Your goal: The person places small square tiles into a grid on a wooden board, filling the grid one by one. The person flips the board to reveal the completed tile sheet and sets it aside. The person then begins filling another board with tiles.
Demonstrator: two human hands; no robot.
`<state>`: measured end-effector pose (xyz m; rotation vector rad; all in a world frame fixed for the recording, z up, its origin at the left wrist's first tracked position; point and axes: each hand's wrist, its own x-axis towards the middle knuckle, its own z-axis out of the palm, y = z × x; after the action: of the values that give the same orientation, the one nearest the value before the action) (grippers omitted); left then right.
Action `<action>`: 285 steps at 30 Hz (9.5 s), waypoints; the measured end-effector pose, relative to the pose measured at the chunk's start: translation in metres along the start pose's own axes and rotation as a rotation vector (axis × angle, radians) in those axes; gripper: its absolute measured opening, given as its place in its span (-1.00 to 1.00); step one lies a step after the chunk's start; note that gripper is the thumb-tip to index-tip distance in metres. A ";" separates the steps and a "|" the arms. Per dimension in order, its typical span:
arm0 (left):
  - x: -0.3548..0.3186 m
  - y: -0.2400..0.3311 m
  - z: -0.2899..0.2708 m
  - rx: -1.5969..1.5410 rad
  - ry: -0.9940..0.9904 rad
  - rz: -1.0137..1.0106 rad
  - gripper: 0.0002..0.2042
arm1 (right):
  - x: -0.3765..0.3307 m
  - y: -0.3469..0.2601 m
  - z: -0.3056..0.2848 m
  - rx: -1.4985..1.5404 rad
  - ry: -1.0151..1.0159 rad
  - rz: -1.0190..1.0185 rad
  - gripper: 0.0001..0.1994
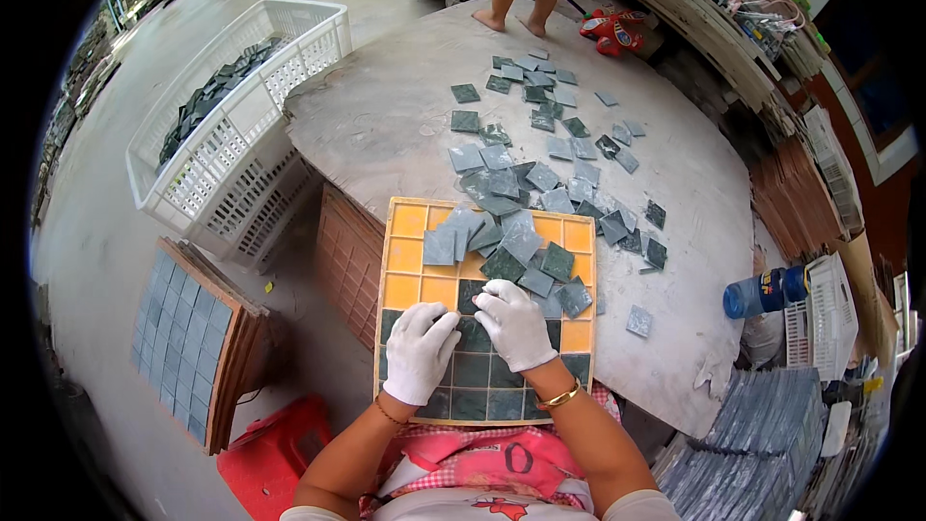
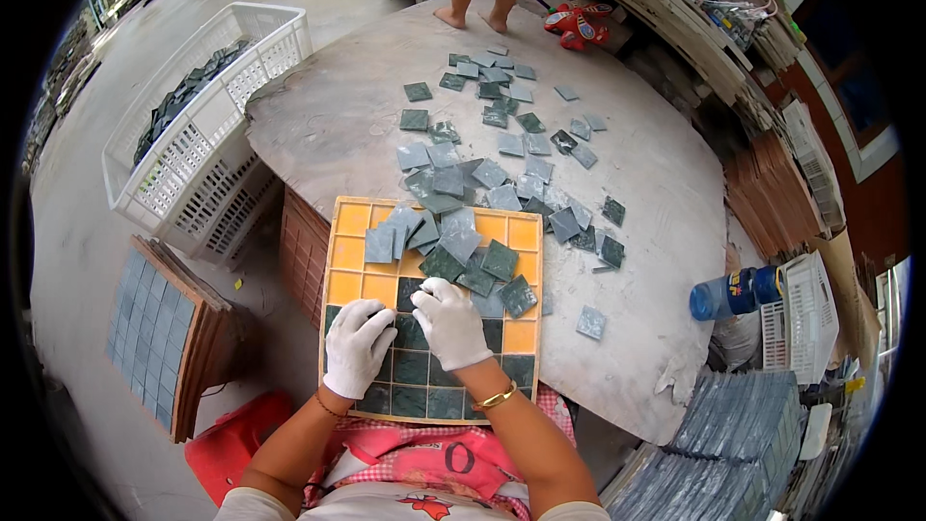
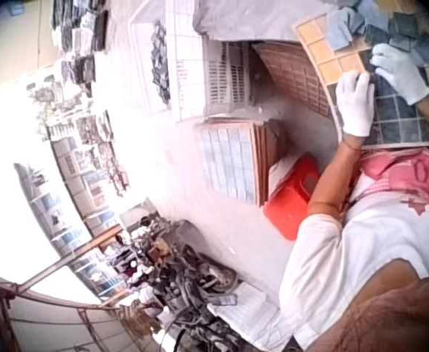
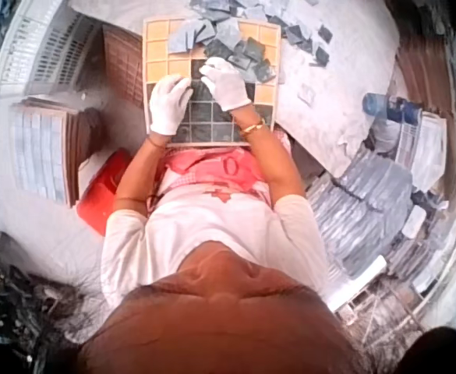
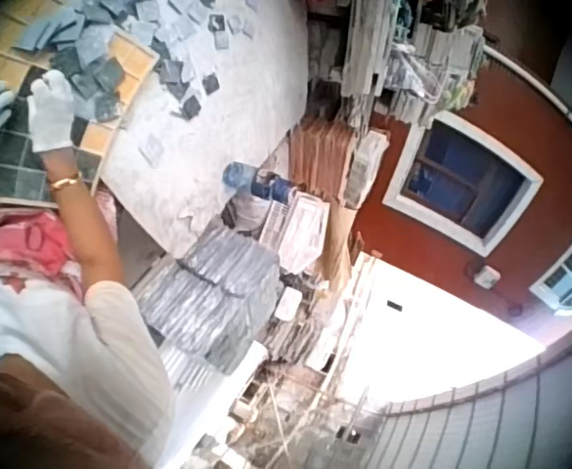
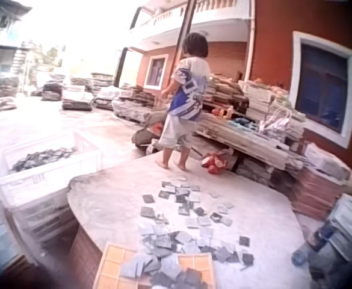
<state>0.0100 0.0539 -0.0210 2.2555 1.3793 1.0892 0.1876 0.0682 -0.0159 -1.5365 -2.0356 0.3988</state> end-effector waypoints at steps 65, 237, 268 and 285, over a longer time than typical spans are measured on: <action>0.045 0.016 0.050 0.033 -0.217 0.311 -0.66 | -0.011 0.111 -0.114 -0.054 0.070 0.180 -0.84; 0.090 -0.041 0.021 -0.120 -0.068 0.290 -0.32 | 0.070 0.043 -0.061 -0.276 -0.264 -0.048 -0.48; 0.026 -0.034 0.006 0.066 0.096 -0.078 -0.67 | 0.046 0.051 -0.050 -0.324 -0.201 -0.211 -0.51; 0.020 -0.034 0.002 0.057 0.108 -0.066 -0.68 | 0.064 0.062 -0.059 -0.060 -0.162 -0.078 -0.75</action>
<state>-0.0048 0.0882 -0.0330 2.2021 1.5345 1.1800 0.2585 0.1426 0.0136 -1.4968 -2.2429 0.4488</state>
